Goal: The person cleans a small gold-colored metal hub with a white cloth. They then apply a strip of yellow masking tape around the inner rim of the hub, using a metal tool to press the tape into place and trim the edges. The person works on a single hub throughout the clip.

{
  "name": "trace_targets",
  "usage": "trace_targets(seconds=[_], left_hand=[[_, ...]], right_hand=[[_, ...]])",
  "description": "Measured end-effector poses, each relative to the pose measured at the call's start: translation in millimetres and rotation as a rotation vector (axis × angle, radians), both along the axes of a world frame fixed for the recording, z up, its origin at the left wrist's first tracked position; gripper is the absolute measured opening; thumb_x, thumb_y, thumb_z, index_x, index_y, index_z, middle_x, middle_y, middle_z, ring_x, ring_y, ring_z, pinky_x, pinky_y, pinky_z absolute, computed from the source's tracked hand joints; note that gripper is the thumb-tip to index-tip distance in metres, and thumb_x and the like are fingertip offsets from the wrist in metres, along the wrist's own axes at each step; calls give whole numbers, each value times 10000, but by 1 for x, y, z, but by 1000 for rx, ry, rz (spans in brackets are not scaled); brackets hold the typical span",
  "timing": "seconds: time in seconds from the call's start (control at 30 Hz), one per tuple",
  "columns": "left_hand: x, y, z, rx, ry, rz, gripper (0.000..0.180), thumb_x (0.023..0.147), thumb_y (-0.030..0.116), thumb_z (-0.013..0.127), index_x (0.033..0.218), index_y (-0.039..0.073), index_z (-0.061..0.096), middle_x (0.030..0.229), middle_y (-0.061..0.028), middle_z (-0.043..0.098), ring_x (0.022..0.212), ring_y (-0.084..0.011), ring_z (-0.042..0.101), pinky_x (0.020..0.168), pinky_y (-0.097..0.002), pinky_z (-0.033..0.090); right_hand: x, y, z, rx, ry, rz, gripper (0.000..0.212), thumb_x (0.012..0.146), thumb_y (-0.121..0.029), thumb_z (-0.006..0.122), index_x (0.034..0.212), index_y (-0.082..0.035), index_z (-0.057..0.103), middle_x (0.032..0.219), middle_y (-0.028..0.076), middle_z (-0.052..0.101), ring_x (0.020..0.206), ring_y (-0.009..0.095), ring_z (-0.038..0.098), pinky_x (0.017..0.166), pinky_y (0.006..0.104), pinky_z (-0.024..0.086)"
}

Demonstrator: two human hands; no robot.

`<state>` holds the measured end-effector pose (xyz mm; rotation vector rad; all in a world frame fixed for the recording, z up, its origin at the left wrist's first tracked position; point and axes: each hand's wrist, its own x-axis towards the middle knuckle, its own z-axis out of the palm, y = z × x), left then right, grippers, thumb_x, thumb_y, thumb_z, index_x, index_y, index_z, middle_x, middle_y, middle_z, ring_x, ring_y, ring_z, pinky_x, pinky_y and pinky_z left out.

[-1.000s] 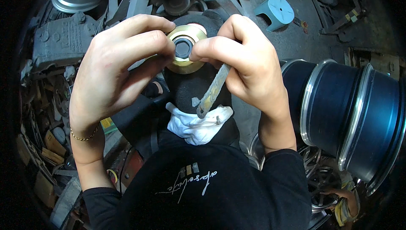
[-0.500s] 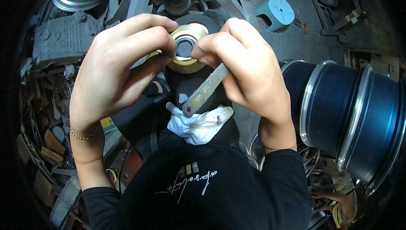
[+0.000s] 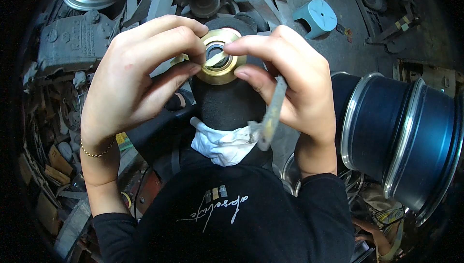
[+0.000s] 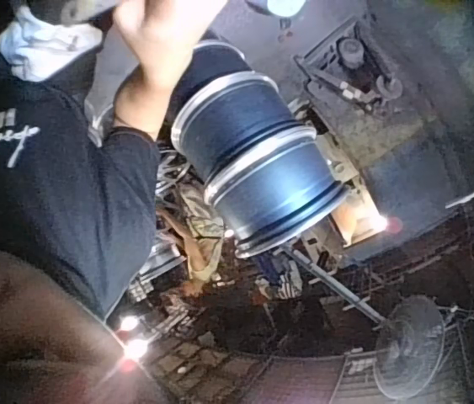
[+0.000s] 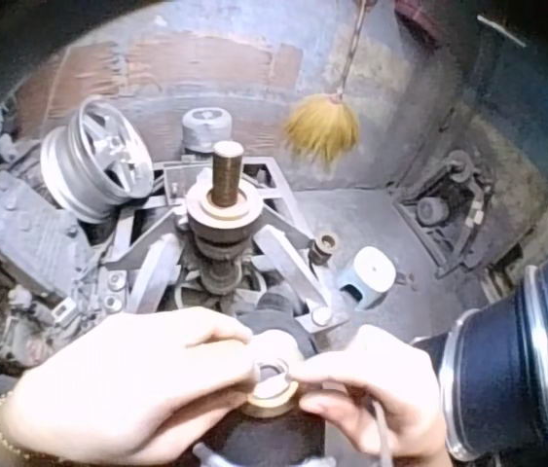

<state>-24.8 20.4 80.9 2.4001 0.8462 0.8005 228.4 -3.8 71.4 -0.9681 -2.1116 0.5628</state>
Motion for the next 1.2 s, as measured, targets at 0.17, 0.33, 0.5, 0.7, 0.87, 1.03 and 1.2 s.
trace_targets(seconds=[0.17, 0.33, 0.5, 0.7, 0.87, 1.03, 1.2], left_hand=[[-1, 4, 1, -34, -16, -34, 137, 831, -9, 725, 947, -16, 653, 1103, -199, 706, 936, -360, 724, 812, -392, 567], [-4, 4, 1, -61, -34, -61, 112, 835, 2, 721, 928, -16, 663, 1101, -207, 705, 948, -358, 728, 817, -390, 563], [-3, 4, -3, -67, -63, -77, 111, 828, 5, 728, 916, -5, 660, 1173, -213, 678, 927, -336, 713, 814, -380, 554], [0, 3, 0, -21, -20, -47, 112, 839, -4, 721, 907, 1, 632, 1172, -182, 665, 932, -314, 696, 806, -374, 544], [2, 1, 0, -64, -5, -25, 103, 857, 2, 712, 908, 1, 623, 1150, -167, 663, 934, -310, 686, 816, -381, 542], [-1, 5, -1, -51, -33, -64, 89, 866, 27, 714, 909, -4, 642, 1147, -162, 667, 968, -303, 684, 846, -376, 537], [-6, 6, -1, -87, -63, -65, 92, 855, 25, 717, 929, -13, 677, 1137, -156, 668, 984, -279, 687, 865, -361, 542]], right_hand=[[0, -15, -10, -117, 174, -206, 515, 826, -126, 849, 1307, -31, 693, 771, -14, 528, 679, 78, 435, 603, 244, 335], [3, -9, -3, -38, 95, -59, 395, 780, -183, 884, 1145, -74, 781, 794, 35, 629, 635, 134, 446, 570, 282, 346], [-2, -8, -4, 4, 6, -56, 256, 827, -90, 831, 1080, -67, 797, 805, 53, 674, 656, 165, 547, 593, 297, 426], [-6, -5, -5, -16, 29, -16, 139, 855, -66, 794, 988, -39, 769, 803, 68, 680, 679, 202, 589, 620, 312, 459], [-6, -1, -8, -6, 14, 15, 114, 860, -73, 782, 962, -34, 748, 819, 70, 686, 679, 221, 589, 631, 323, 470], [-5, -4, -2, -84, 29, 67, 104, 887, -103, 767, 959, -31, 744, 815, 68, 686, 673, 218, 587, 636, 323, 470], [-4, -8, 1, -165, 107, 35, 110, 898, -108, 763, 960, -20, 740, 799, 79, 683, 679, 210, 587, 633, 313, 455]])
